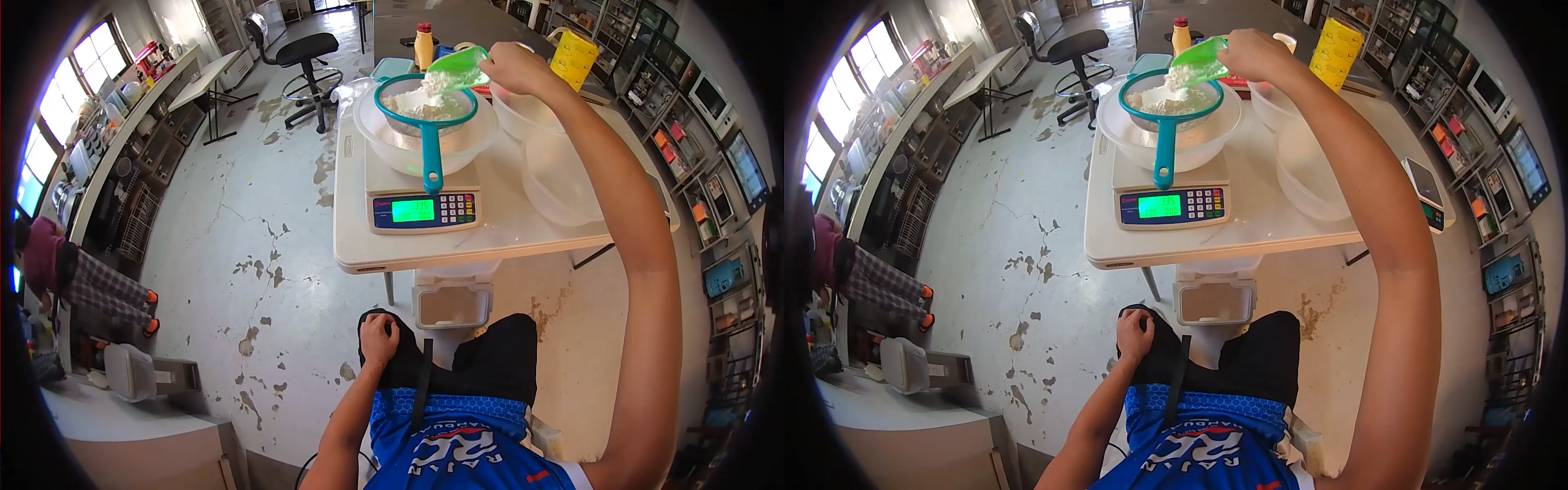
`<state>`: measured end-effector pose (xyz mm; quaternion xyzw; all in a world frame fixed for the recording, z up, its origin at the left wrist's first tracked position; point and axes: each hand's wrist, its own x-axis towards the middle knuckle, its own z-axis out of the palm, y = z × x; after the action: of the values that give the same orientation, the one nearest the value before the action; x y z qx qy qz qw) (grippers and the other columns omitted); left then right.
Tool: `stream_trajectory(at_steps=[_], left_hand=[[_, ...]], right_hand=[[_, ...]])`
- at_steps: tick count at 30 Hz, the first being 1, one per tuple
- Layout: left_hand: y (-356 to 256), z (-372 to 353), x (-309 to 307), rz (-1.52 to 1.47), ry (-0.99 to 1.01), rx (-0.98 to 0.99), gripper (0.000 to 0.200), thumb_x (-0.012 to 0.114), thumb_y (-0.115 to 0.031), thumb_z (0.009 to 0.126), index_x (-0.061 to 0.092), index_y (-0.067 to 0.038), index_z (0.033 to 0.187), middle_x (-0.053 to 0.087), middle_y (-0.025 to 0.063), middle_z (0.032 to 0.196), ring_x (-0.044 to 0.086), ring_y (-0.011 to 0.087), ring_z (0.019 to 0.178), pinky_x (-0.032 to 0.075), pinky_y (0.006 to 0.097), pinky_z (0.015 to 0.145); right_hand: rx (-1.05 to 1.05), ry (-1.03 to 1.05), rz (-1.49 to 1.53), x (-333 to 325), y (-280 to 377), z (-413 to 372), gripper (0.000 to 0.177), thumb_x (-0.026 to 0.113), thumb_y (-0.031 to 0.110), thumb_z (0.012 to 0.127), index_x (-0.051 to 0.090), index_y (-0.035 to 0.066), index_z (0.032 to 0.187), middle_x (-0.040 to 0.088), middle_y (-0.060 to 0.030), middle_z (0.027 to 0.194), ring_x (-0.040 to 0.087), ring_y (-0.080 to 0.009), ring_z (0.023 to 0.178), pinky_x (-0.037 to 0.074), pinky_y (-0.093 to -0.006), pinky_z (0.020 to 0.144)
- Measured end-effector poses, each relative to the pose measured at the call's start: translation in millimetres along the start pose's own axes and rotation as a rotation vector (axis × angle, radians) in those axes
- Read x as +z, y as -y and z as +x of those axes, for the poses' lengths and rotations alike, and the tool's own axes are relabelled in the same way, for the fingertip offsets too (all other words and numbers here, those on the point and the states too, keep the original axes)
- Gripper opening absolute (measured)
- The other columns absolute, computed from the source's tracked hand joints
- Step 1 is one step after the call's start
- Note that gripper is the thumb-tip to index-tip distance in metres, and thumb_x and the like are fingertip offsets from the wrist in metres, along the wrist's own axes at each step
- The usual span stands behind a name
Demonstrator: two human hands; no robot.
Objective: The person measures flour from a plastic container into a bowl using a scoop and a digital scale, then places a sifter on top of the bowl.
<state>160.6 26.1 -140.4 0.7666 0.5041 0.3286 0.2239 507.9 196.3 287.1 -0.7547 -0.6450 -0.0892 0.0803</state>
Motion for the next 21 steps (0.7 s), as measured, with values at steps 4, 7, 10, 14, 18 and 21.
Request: stream_trajectory(at_steps=[4,7,10,14,18,21], left_hand=[[-1.2,-0.5,-0.8,0.004,-0.015,0.001,0.007,0.062,-0.012,0.073,0.062,-0.006,0.076,0.061,0.008,0.077,0.057,0.0247,0.086,0.042,0.0366,0.075],[-0.5,-0.2,-2.0,-0.012,0.001,0.005,0.007,0.062,-0.012,0.073,0.062,-0.006,0.076,0.061,0.008,0.078,0.058,0.0248,0.085,0.043,0.0364,0.075],[-1.9,0.3,-3.4,-0.008,0.002,0.002,0.006,0.062,-0.012,0.073,0.062,-0.006,0.076,0.061,0.0079,0.078,0.058,0.0247,0.084,0.043,0.0361,0.074],[-0.6,0.1,-0.9,-0.012,-0.012,0.009,0.006,0.062,-0.012,0.073,0.062,-0.006,0.075,0.062,0.0078,0.078,0.058,0.0245,0.084,0.043,0.036,0.074],[-2.0,0.1,-1.6,-0.01,-0.002,0.009,0.006,0.062,-0.012,0.073,0.062,-0.006,0.075,0.062,0.0079,0.078,0.058,0.0247,0.085,0.043,0.0362,0.074],[-0.9,-0.1,-0.2,-0.012,0.0,0.017,0.006,0.062,-0.012,0.073,0.062,-0.006,0.076,0.062,0.0077,0.077,0.058,0.0247,0.086,0.043,0.0364,0.075]], right_hand=[[-0.024,0.016,0.011,-4.8,6.1,0.8,0.042,0.048,0.031,0.083,0.063,-0.007,0.077,0.063,-0.0232,0.076,0.063,-0.0355,0.073,0.05,-0.0432,0.07],[-0.045,0.038,0.091,3.9,-6.2,4.8,0.041,0.048,0.03,0.084,0.061,-0.008,0.075,0.061,-0.022,0.071,0.061,-0.0324,0.065,0.048,-0.0421,0.065],[-0.024,0.07,0.295,19.3,-26.1,11.7,0.04,0.048,0.029,0.084,0.057,-0.007,0.069,0.055,-0.0167,0.061,0.052,-0.0244,0.05,0.043,-0.0384,0.052],[0.079,0.138,0.521,19.5,-30.1,5.7,0.035,0.047,0.026,0.084,0.048,-0.002,0.064,0.042,-0.0064,0.052,0.033,-0.0128,0.04,0.028,-0.0316,0.038],[0.085,0.146,0.54,19.8,-32.0,3.9,0.032,0.046,0.025,0.084,0.048,-0.001,0.066,0.04,-0.0049,0.051,0.033,-0.0126,0.04,0.027,-0.031,0.037],[0.076,0.127,0.549,21.2,-34.1,2.3,0.032,0.045,0.025,0.084,0.048,-0.001,0.065,0.041,-0.0047,0.051,0.032,-0.0123,0.04,0.026,-0.031,0.037]])
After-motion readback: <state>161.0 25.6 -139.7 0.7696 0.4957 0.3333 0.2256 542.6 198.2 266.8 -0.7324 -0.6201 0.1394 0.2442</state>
